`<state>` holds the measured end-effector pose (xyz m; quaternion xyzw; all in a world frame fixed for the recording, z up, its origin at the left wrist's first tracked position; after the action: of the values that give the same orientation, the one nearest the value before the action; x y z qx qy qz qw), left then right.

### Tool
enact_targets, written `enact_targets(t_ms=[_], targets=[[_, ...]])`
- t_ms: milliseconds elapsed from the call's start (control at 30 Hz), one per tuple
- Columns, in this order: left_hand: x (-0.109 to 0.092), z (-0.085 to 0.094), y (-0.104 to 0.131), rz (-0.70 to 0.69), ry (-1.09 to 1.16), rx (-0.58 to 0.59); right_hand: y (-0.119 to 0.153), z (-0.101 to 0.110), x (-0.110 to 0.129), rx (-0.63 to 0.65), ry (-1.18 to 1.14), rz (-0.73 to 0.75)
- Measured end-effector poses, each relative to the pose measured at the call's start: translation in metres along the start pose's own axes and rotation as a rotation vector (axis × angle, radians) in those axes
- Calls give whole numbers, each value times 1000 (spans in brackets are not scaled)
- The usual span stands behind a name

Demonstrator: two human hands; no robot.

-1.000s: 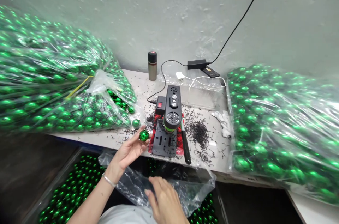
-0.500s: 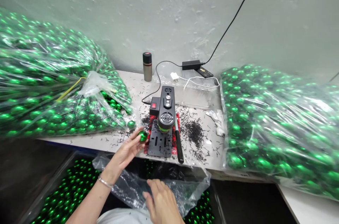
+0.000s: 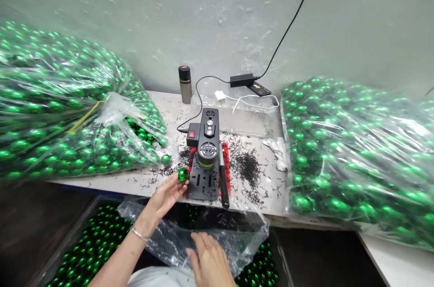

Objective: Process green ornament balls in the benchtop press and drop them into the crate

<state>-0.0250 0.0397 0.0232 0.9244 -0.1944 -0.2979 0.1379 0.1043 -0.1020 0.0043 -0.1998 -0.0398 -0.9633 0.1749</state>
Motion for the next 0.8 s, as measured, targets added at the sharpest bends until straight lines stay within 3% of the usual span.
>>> enact_targets(t_ms=[500, 800], targets=[[5, 9, 2, 74, 117, 3, -1, 6, -2, -6, -13, -15], [11, 0, 11, 181, 195, 107, -4, 20, 9, -15, -40, -6]])
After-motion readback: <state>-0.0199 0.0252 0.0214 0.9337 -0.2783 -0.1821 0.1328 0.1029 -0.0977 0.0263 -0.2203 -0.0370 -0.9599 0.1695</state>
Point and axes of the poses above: each hand's wrist, its own y-axis away from the middle knuckle, its own z-axis out of the back of the hand, x = y × z, the point moved 7 cm from there along -y, towards the middle knuckle, and after that the axes turned 7 degrees about y, right-handed, at the moved point
